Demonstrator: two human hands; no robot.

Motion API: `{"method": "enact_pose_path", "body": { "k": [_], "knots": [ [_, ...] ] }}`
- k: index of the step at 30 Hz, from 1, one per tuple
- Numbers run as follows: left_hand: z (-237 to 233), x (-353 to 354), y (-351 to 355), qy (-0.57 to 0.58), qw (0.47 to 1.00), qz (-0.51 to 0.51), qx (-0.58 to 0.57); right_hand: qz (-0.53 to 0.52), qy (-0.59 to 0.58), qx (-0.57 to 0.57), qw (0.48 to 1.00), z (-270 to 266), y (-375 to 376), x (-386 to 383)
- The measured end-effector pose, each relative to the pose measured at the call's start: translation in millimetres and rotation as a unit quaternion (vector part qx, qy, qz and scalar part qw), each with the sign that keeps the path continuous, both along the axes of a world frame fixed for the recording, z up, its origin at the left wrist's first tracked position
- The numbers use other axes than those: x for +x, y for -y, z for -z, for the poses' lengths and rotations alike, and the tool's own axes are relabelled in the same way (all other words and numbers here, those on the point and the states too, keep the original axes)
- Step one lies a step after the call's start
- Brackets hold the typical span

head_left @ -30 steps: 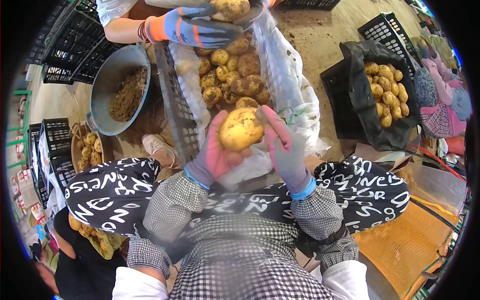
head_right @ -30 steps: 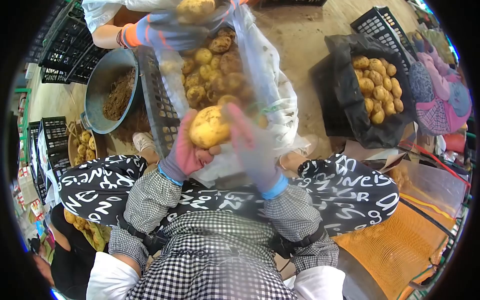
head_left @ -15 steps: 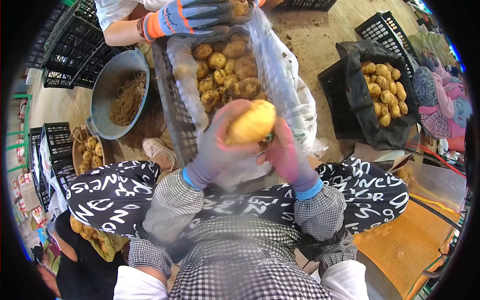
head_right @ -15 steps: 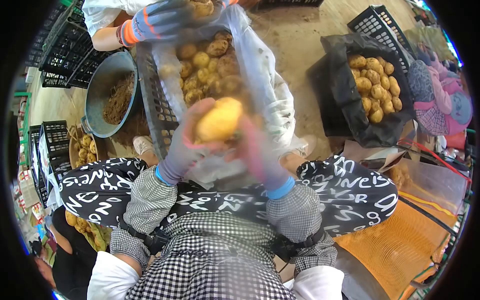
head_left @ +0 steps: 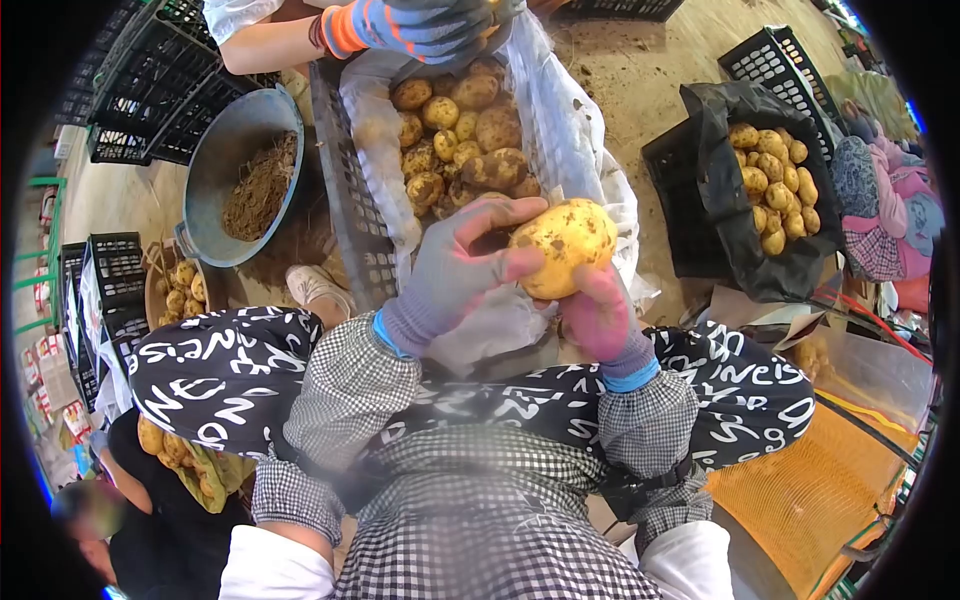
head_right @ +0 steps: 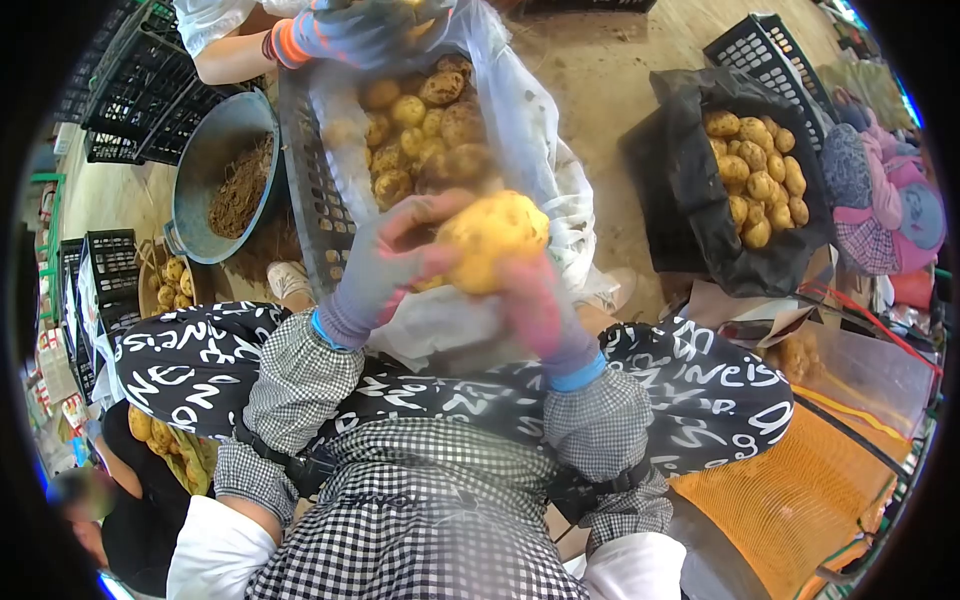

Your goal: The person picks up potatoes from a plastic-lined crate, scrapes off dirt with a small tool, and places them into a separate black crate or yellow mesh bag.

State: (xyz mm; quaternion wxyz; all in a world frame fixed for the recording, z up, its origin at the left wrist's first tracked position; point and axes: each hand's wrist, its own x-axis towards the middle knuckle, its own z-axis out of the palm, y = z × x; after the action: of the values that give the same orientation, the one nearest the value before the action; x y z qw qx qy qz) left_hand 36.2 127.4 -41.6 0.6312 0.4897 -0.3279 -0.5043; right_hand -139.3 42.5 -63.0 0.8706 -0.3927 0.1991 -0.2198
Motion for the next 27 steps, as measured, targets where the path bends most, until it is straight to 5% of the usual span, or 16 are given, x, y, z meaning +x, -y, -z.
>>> {"method": "enact_pose_path", "body": {
  "k": [4, 7, 9, 11, 13, 16, 20, 22, 27],
  "knots": [
    [8, 1, 4, -0.11, 0.993, 0.003, 0.035, -0.032, -0.012, 0.008, 0.999, 1, -2, -13],
    [22, 18, 16, -0.01, 0.993, 0.014, 0.119, 0.095, -0.047, 0.062, 0.992, -6, 10, -26],
    [61, 39, 25, 0.109, 0.963, 0.011, 0.246, 0.232, -0.013, -0.002, 0.973, -11, 52, -42],
    [114, 49, 19, 0.434, 0.865, 0.054, 0.244, 0.29, 0.056, 0.037, 0.955, -46, 101, -59],
    [148, 39, 7, 0.579, 0.737, 0.19, 0.293, 0.323, 0.152, 0.033, 0.933, -43, 145, -93],
    [145, 23, 11, 0.556, 0.589, 0.375, 0.45, 0.301, 0.192, 0.049, 0.933, -54, 154, -113],
    [183, 22, -5, 0.604, 0.582, 0.333, 0.431, 0.33, 0.051, -0.109, 0.936, -45, 117, -77],
    [183, 20, -8, 0.624, 0.557, 0.339, 0.431, 0.329, 0.014, -0.098, 0.939, -43, 101, -61],
    [145, 39, -7, 0.565, 0.665, 0.31, 0.377, 0.257, -0.078, -0.156, 0.95, -28, 66, -37]
  ]
}}
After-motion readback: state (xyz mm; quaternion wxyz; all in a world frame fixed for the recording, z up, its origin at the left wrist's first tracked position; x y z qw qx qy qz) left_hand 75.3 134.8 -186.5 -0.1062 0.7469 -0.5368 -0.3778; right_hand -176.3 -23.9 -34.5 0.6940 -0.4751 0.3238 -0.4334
